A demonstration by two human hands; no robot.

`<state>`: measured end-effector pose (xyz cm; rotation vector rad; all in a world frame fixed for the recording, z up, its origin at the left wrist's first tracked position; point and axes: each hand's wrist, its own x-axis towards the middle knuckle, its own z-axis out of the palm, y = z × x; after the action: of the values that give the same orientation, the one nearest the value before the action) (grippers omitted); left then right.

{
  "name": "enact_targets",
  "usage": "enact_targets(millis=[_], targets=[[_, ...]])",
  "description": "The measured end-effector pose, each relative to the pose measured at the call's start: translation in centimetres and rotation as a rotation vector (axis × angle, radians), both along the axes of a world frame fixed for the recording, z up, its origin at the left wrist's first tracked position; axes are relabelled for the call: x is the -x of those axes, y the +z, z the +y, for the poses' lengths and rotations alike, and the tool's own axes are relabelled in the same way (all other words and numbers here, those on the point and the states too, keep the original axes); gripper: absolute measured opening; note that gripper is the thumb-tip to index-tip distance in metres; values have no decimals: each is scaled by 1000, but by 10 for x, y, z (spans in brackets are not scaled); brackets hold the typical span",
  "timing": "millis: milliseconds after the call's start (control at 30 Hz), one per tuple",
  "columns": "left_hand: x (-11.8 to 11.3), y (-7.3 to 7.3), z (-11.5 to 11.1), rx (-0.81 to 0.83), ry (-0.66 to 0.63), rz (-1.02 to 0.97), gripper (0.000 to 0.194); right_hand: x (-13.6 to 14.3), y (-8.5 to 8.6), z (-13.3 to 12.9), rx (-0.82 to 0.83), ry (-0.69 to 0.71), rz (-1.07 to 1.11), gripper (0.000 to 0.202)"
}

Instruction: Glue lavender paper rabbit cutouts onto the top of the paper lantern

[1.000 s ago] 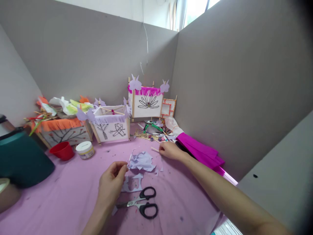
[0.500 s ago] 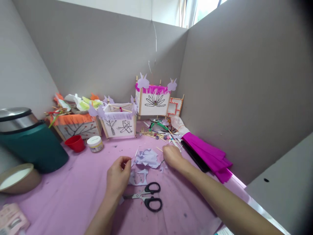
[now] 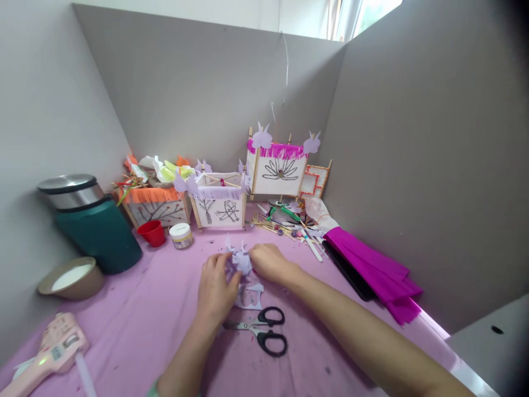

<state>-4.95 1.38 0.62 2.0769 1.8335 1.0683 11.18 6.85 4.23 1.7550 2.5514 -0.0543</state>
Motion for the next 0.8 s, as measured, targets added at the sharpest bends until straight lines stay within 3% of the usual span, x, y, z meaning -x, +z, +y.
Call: enact_targets(millis=[100, 300, 400, 533, 600, 700, 800], targets=[[-1, 3, -4, -22, 21, 154, 42, -15, 3, -14, -11, -24, 7, 19], [-3, 11, -8, 24, 103, 268, 34, -92, -1, -55, -32, -365, -58, 30], [-1, 17, -8, 139, 73, 280, 36, -80, -11, -77, -14, -428, -54, 31], [10, 26, -11, 405, -18, 283, 40, -30, -8, -83, 19, -279, 28, 23], [19, 29, -18, 472, -82, 274, 46, -21, 1, -77, 19, -234, 53, 22], [33, 31, -31, 511, -152, 294, 49, -37, 13, -61, -1, -288, 33, 23], [41, 27, -40, 537, -199, 331, 40, -61, 18, -46, -11, -350, 1, 23]])
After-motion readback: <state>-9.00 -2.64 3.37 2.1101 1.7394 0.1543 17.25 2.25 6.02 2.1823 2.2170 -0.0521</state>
